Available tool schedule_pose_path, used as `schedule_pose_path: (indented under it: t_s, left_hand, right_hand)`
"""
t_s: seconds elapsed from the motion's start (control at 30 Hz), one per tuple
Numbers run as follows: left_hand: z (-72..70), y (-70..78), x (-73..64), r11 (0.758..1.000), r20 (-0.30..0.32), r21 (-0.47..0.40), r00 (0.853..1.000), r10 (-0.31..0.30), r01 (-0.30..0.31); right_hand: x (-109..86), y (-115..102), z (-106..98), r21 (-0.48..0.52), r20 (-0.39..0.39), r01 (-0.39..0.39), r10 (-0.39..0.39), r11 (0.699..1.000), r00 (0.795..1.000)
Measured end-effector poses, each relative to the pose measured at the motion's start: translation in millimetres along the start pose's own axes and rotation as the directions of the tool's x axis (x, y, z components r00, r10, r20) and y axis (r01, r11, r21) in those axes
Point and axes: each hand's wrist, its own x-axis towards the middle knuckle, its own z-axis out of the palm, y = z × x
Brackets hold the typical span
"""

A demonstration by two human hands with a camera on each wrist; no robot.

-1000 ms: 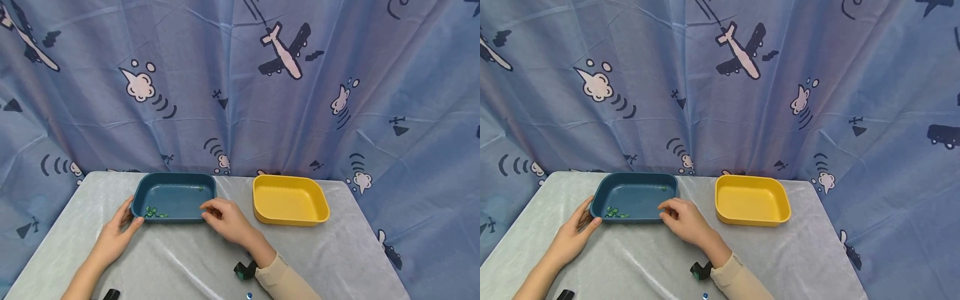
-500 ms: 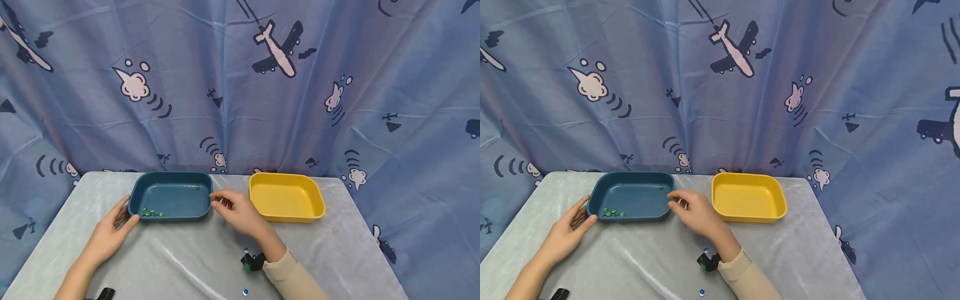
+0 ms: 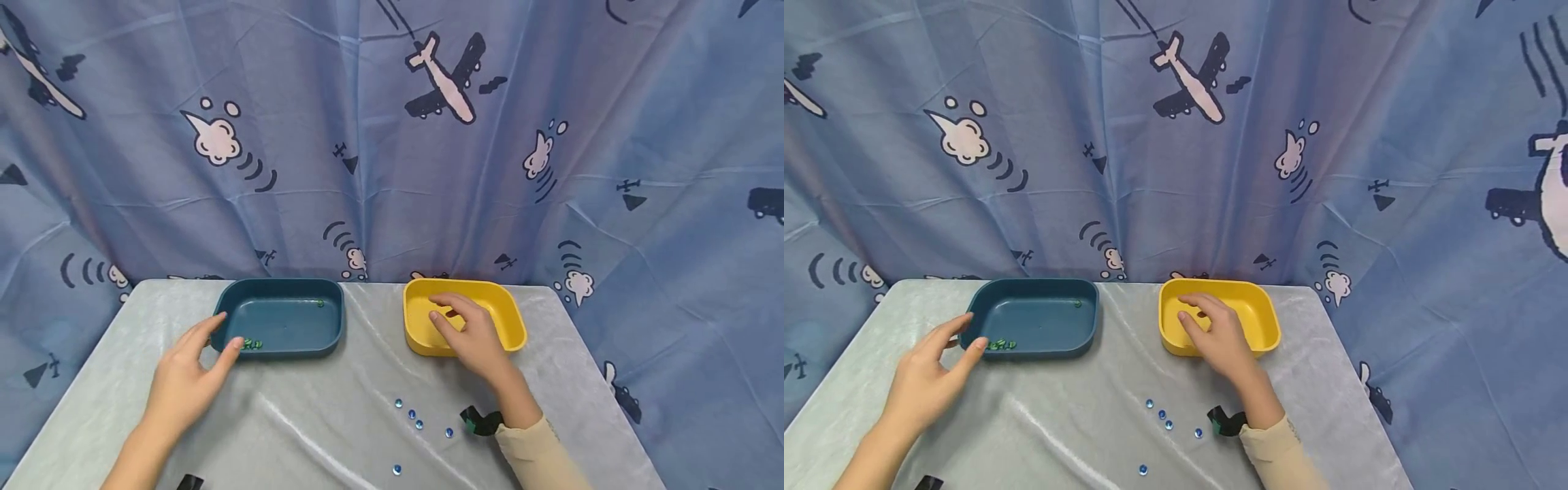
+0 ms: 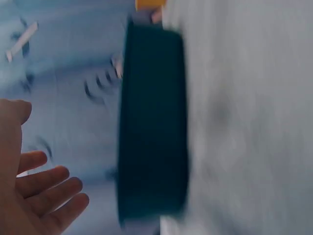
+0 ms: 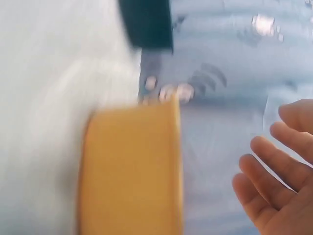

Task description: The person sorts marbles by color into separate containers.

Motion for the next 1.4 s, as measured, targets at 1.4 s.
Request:
schedule_pose_path:
  t_s: [1.4]
  left_hand:
    - [185.5,121.3,-35.0,0.926,0.619,-0.377,0.746,0.247,0.006]
  right_hand:
    - [-73.1,149,-57,0.082,-0.082,-0.209,0.216,0.974,0.973]
